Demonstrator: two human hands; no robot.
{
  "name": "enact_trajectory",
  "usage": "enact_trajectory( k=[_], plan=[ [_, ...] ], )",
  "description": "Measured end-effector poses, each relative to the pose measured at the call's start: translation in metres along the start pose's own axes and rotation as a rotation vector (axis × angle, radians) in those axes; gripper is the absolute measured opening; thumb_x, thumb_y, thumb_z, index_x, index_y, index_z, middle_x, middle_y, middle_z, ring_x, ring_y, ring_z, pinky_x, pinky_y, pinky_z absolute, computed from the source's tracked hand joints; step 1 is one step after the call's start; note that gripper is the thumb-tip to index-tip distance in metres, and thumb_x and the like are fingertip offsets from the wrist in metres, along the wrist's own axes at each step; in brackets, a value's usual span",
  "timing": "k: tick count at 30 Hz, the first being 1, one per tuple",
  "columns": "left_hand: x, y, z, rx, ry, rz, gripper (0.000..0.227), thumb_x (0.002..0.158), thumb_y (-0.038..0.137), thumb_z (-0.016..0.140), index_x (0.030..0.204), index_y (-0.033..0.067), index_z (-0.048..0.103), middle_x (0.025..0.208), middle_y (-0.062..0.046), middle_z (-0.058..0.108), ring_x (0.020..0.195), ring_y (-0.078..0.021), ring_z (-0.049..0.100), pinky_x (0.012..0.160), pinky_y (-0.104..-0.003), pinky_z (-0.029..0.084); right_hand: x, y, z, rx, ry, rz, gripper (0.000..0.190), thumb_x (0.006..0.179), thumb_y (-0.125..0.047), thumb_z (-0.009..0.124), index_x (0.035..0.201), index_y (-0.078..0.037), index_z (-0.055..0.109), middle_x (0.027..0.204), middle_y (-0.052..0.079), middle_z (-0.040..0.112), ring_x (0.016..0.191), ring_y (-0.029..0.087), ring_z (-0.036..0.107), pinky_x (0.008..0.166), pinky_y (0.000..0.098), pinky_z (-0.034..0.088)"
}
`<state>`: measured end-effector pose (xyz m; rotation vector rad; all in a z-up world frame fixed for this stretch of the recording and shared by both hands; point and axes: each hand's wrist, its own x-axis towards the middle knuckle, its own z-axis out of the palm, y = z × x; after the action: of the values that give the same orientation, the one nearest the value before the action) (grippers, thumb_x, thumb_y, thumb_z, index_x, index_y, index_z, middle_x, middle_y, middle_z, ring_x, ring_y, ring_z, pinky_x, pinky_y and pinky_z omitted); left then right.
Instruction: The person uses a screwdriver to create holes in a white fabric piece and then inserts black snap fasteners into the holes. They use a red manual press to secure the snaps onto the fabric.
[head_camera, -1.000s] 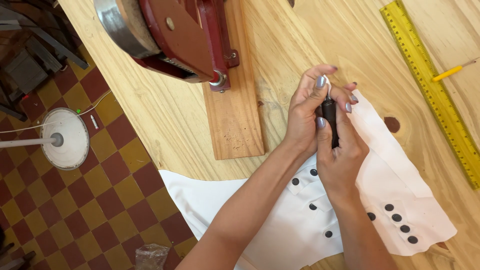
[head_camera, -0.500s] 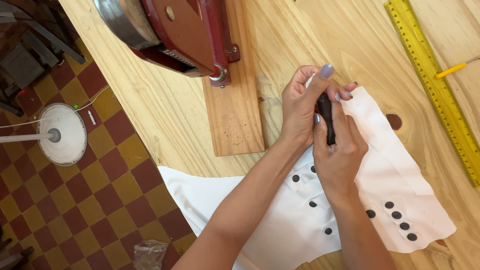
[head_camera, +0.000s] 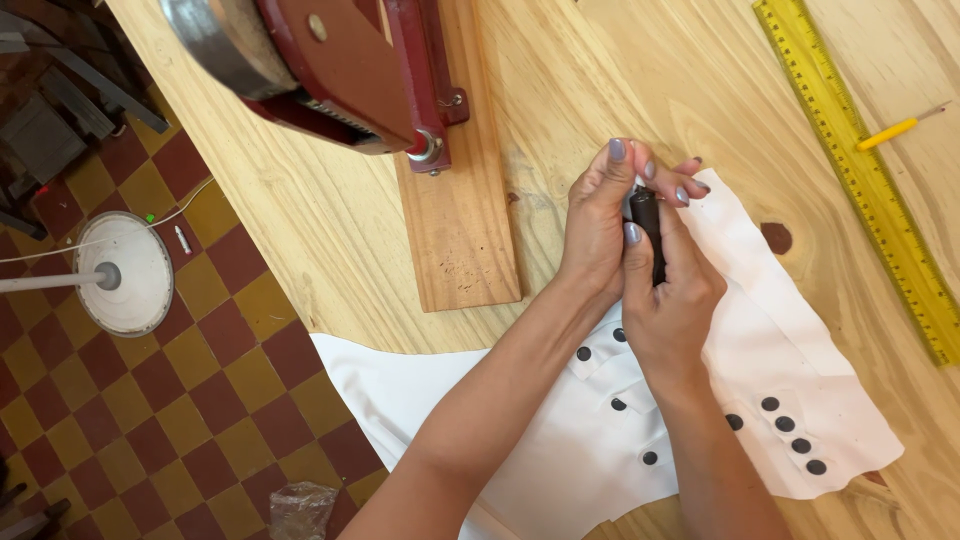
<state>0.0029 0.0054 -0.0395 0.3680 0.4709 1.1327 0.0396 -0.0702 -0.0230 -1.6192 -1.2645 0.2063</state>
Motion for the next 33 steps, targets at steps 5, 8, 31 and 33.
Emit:
enact_trajectory(
  k=[5, 8, 31, 33],
  plan=[
    [-0.001, 0.000, 0.003, 0.045, -0.001, 0.022, 0.040, 0.119, 0.035, 0.047, 0.090, 0.0077, 0.053, 0.066, -0.021, 0.064, 0.084, -0.0320, 0.072, 0.113, -0.053, 0.046, 0.003, -0.003, 0.002, -0.022, 0.033, -0.037, 0.033, 0.106, -0.004, 0.066, 0.137, 0.009, 0.066, 0.117, 0.028, 0.073, 0.107, 0.043, 0.072, 0.089, 0.0461, 0.058],
    [0.000, -0.003, 0.003, 0.066, 0.015, 0.047, 0.040, 0.118, 0.032, 0.045, 0.088, 0.0079, 0.052, 0.060, -0.019, 0.061, 0.077, -0.0305, 0.072, 0.110, -0.052, 0.049, -0.001, 0.004, 0.004, -0.037, 0.044, -0.056, 0.030, 0.106, -0.003, 0.066, 0.133, 0.009, 0.069, 0.111, 0.025, 0.074, 0.101, 0.043, 0.073, 0.085, 0.0472, 0.059],
    [-0.010, 0.035, 0.020, 0.762, -0.114, 0.573, 0.058, 0.086, -0.001, 0.051, 0.144, 0.0073, 0.054, 0.146, -0.012, 0.055, 0.133, -0.0270, 0.059, 0.123, -0.045, 0.043, 0.007, -0.008, -0.011, 0.048, 0.104, 0.026, 0.029, 0.105, -0.001, 0.066, 0.133, 0.008, 0.067, 0.102, 0.023, 0.072, 0.088, 0.030, 0.069, 0.075, 0.0399, 0.056],
    [-0.004, 0.037, 0.014, 1.022, -0.120, 0.766, 0.050, 0.090, -0.004, 0.054, 0.137, 0.0121, 0.060, 0.141, -0.009, 0.057, 0.134, -0.0300, 0.058, 0.120, -0.045, 0.045, 0.007, -0.006, -0.012, 0.041, 0.122, 0.003, 0.032, 0.103, 0.005, 0.065, 0.134, 0.009, 0.067, 0.105, 0.025, 0.071, 0.088, 0.033, 0.068, 0.072, 0.0408, 0.056]
  ],
)
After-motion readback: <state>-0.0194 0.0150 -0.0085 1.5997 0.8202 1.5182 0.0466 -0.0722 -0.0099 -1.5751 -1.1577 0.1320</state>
